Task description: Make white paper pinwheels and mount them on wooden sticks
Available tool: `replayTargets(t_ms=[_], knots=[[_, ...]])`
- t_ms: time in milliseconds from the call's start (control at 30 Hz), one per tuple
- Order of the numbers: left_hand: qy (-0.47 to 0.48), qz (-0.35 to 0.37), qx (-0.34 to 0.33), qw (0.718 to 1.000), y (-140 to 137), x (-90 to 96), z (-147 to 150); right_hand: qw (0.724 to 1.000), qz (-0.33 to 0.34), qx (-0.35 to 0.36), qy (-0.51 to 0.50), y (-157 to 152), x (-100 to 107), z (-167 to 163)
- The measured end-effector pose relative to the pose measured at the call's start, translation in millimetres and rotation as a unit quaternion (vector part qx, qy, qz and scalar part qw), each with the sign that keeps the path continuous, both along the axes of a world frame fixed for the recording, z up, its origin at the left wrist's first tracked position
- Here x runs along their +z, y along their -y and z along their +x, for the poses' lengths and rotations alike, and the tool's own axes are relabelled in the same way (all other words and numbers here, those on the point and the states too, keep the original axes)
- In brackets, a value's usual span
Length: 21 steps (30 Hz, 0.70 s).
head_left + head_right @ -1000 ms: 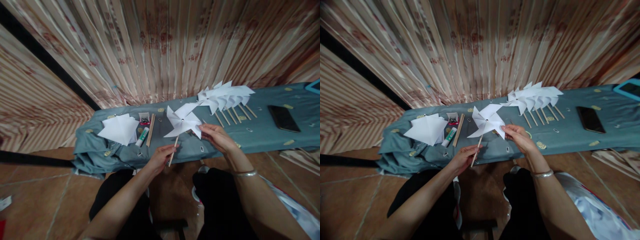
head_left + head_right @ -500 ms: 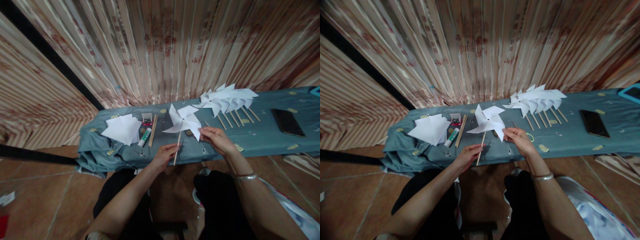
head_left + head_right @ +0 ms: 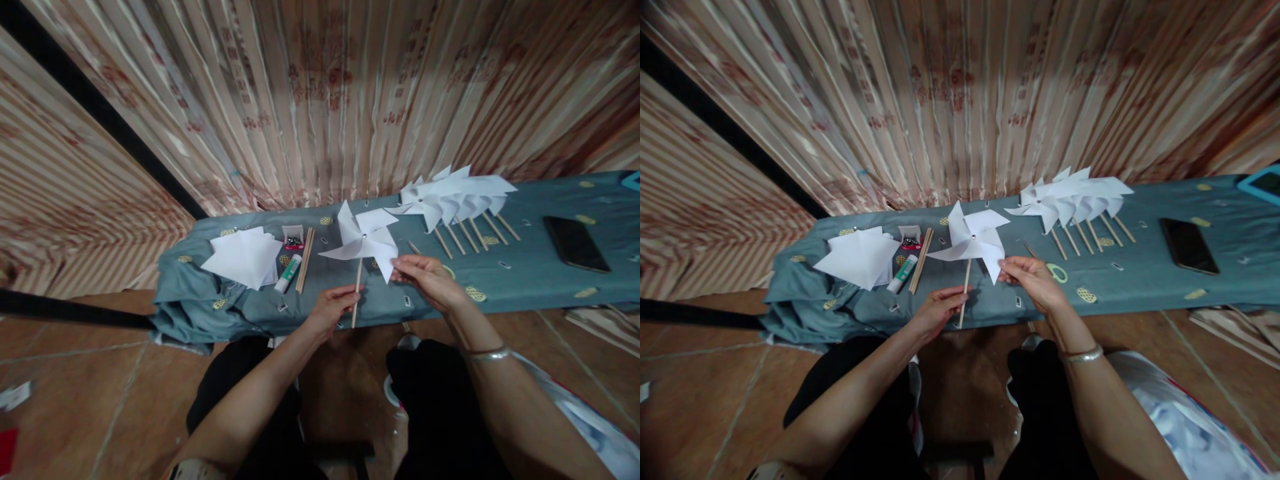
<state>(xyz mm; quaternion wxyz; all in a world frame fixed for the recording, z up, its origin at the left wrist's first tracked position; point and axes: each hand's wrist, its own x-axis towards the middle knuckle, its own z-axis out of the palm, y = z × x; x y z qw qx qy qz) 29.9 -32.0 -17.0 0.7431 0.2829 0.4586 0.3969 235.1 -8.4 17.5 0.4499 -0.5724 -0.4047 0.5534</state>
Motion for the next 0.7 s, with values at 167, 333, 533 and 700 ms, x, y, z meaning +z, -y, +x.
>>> replayTargets(t_ms=[167, 333, 533, 700], knots=[[-0.001, 0.009, -0.002, 1.0, 0, -1.4, 1, 1.0, 0.003, 0.019, 0.01, 1, 1, -3], [0.001, 0.015, 0.001, 1.0, 0, -2.5, 2, 1.0, -0.005, 0.028, 0.008, 3, 4, -7], [-0.004, 0.022, 0.006, 1.0, -1, -5.9, 4, 0.999, -0.01, 0.043, 0.005, 4, 2, -14], [0.005, 0.018, 0.009, 1.0, -1, -7.0, 5, 0.998, 0.003, 0.058, 0.019, 5, 1, -18]])
